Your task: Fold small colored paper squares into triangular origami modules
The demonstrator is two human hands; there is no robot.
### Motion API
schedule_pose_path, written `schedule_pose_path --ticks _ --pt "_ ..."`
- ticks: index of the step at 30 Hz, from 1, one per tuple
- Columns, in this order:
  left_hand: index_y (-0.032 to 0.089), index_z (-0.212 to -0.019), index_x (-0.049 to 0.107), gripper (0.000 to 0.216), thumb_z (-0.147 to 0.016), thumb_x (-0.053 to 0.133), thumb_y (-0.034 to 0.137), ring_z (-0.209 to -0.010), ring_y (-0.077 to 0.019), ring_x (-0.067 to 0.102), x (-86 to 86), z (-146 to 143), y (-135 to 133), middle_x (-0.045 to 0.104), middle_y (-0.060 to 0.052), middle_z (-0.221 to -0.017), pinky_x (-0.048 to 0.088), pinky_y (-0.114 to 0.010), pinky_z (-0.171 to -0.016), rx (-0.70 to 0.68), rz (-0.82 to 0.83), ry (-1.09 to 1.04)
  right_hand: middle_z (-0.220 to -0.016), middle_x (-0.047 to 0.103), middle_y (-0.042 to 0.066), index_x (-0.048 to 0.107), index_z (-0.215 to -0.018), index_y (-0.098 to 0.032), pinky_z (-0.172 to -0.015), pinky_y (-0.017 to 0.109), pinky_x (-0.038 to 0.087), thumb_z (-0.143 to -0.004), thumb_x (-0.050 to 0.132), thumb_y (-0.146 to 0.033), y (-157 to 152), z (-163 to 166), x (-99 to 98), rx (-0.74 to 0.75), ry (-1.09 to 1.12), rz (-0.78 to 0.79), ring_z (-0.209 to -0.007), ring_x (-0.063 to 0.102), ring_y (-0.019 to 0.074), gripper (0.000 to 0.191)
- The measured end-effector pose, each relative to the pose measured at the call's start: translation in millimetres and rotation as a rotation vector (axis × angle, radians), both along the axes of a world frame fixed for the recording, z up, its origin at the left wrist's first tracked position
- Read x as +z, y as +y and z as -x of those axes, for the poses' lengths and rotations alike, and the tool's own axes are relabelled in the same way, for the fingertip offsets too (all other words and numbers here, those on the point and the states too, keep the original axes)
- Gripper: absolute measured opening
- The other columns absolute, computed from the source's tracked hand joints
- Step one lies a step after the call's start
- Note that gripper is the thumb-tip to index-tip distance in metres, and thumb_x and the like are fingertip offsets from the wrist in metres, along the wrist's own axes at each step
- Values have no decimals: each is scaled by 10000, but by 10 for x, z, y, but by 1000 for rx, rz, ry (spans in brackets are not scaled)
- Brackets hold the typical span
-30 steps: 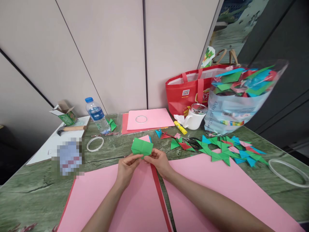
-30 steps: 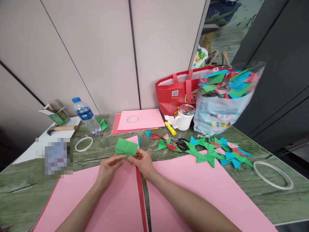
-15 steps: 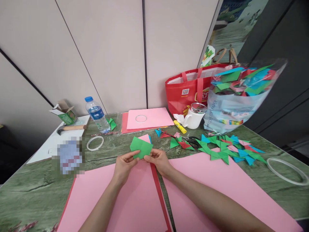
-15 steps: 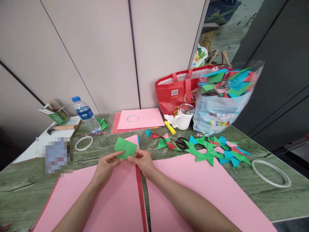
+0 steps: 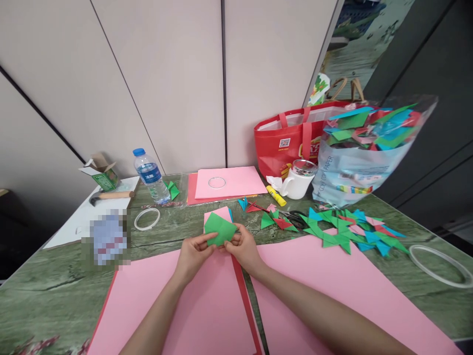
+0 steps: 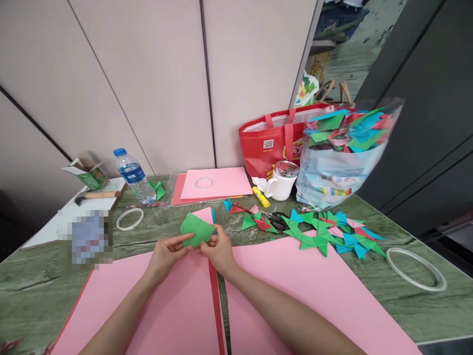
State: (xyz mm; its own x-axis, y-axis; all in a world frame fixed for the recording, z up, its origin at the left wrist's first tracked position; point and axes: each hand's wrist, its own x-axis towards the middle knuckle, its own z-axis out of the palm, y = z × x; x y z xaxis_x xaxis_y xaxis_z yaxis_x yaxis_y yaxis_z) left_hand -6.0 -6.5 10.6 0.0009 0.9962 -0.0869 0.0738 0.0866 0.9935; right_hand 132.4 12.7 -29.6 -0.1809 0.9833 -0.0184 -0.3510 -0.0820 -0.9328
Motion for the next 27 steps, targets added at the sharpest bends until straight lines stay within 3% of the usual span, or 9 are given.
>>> schedule_pose_path --ticks 2,7,12,16,21,27 --pt "136 -905 676 352 -556 686 184 -590 -160 617 35 44 14 685 -13 -615 477 -239 -547 -12 27 -12 -657 636 -26 379 -976 -199 -598 331 538 -612 605 -209 8 -2 6 40 36 9 -593 653 184 429" --pt "140 -883 679 349 -535 693 161 -699 -187 634 84 171 59 708 -57 -729 481 -268 -643 -48 65 -79 -613 615 -51 369 -1007 -211 -596 316 522 -623 515 -164 23 9 7 137 99 0 -613 656 182 414" --pt "140 -867 680 332 -539 697 189 -769 -212 634 136 234 71 706 -83 -800 481 -304 -701 -104 67 -67 -736 635 -18 393 -982 -216 -619 298 509 -628 481 -147 5 -6 63 67 105 -33 -693 631 162 371" --pt "153 -824 696 280 -545 680 184 -683 -189 630 146 238 73 705 -57 -740 481 -264 -619 -77 32 10 -824 610 8 406 -895 -223 -587 283 499 -707 498 -250 -10 -27 118 -27 82 -49 -669 604 149 211" --pt "153 -745 713 188 -565 657 164 -559 -152 590 87 210 73 676 -24 -603 453 -225 -514 -57 -24 124 -711 556 -28 412 -775 -219 -516 230 453 -699 546 -286 13 -24 45 -49 -11 -106 -603 549 122 168" --pt "146 -949 655 336 -631 658 252 -838 -215 605 108 168 72 665 -92 -966 475 -301 -737 97 -126 -72 -641 538 -17 534 -757 -188 -518 228 439 -665 560 -231 27 -28 -17 29 -109 -139 -585 529 123 105"
